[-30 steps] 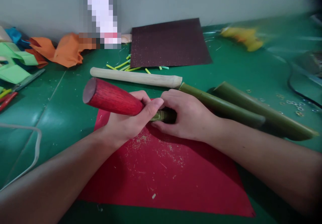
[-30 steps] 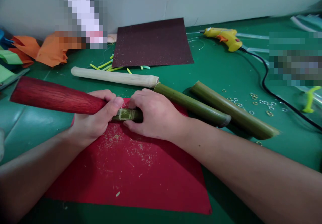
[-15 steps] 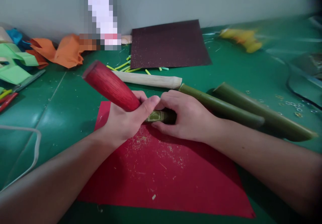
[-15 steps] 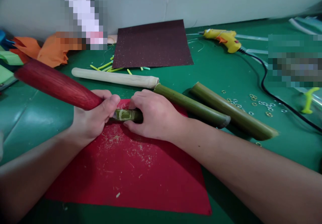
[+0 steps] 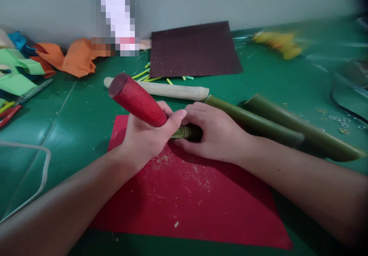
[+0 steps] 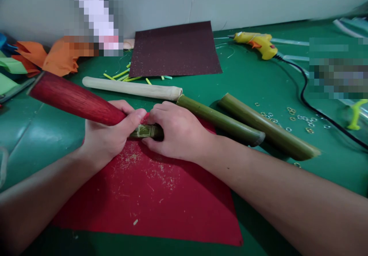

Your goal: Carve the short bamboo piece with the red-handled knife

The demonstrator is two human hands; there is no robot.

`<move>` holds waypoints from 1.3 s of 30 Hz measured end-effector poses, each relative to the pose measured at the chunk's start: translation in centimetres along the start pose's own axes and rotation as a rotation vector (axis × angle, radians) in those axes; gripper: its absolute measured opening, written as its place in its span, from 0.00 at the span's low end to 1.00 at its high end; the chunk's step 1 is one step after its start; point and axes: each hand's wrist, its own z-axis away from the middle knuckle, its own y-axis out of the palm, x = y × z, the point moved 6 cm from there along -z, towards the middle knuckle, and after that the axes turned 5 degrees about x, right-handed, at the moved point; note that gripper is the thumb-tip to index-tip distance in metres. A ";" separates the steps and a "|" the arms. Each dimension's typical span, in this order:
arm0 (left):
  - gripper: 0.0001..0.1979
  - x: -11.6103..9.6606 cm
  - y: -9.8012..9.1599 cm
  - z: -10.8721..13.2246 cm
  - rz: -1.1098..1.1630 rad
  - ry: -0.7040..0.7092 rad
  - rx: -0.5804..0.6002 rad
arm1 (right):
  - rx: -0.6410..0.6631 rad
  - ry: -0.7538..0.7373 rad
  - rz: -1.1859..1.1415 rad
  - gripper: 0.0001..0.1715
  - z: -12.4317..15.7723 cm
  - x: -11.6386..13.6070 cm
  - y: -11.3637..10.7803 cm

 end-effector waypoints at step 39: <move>0.15 -0.2 -0.3 -0.1 0.001 -0.038 0.013 | 0.001 0.012 -0.012 0.11 0.1 -0.1 0.2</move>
